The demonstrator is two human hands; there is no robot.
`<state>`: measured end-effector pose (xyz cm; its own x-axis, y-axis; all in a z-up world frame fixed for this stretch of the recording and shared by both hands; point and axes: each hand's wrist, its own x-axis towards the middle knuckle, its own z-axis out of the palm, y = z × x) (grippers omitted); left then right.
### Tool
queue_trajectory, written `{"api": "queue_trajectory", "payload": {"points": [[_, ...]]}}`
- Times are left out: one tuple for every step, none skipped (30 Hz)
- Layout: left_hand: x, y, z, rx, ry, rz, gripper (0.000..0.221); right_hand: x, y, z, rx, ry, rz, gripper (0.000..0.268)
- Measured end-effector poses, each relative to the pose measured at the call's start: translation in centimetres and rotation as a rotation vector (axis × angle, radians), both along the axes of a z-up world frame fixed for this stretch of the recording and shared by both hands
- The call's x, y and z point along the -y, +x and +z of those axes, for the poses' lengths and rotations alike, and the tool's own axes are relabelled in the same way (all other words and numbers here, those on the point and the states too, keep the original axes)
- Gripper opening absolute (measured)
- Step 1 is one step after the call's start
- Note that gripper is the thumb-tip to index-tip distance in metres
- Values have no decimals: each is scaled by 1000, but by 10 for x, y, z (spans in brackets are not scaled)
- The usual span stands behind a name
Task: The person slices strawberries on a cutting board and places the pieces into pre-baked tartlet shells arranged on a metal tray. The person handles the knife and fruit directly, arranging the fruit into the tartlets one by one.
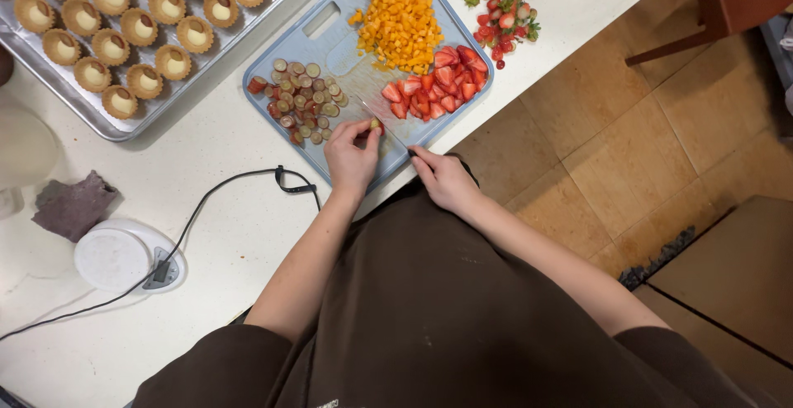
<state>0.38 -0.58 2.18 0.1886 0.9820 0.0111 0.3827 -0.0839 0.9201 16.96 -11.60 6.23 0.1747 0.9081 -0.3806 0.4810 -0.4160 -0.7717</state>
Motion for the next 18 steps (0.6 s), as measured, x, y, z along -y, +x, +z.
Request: {"api": "queue_trajectory", "payload": {"points": [[0,0,0,-9,-1,5,15,-1,-2,0,1,17,6,31],[0,1,1,-4,-2,13,14,-2,-2,1,5,38,11,31],[1,2,1,2,-4,21,14,-2,-1,1,9,58,16,31],[2,3,1,10,-5,31,14,0,0,2,-2,80,24,32],[2,4,1,15,1,32,14,6,1,3,-14,102,32,33],[2,3,1,17,7,35,14,10,2,4,-27,124,42,33],[4,3,1,19,14,39,14,12,3,5,-20,78,40,34],[4,3,1,9,18,42,15,14,5,5,-13,35,38,34],[4,2,1,0,22,44,15,14,6,4,-5,-7,37,35],[3,4,1,-8,28,47,15,12,7,2,4,-6,40,34],[1,4,0,0,28,46,15,8,8,0,14,-5,42,33],[3,3,-1,7,20,44,15,8,8,-1,23,-10,45,33],[6,2,-2,15,13,43,15,13,9,0,36,-5,58,33],[5,3,-2,10,11,53,15,13,11,1,51,8,70,33],[6,3,-3,6,9,63,15,15,14,4,67,21,81,33],[5,4,-4,1,7,73,14,21,19,8,75,6,93,34],[3,4,-6,27,-2,83,14,28,25,15,82,-10,105,34],[4,4,-8,53,-16,90,14,36,33,22,90,-31,114,35]]}}
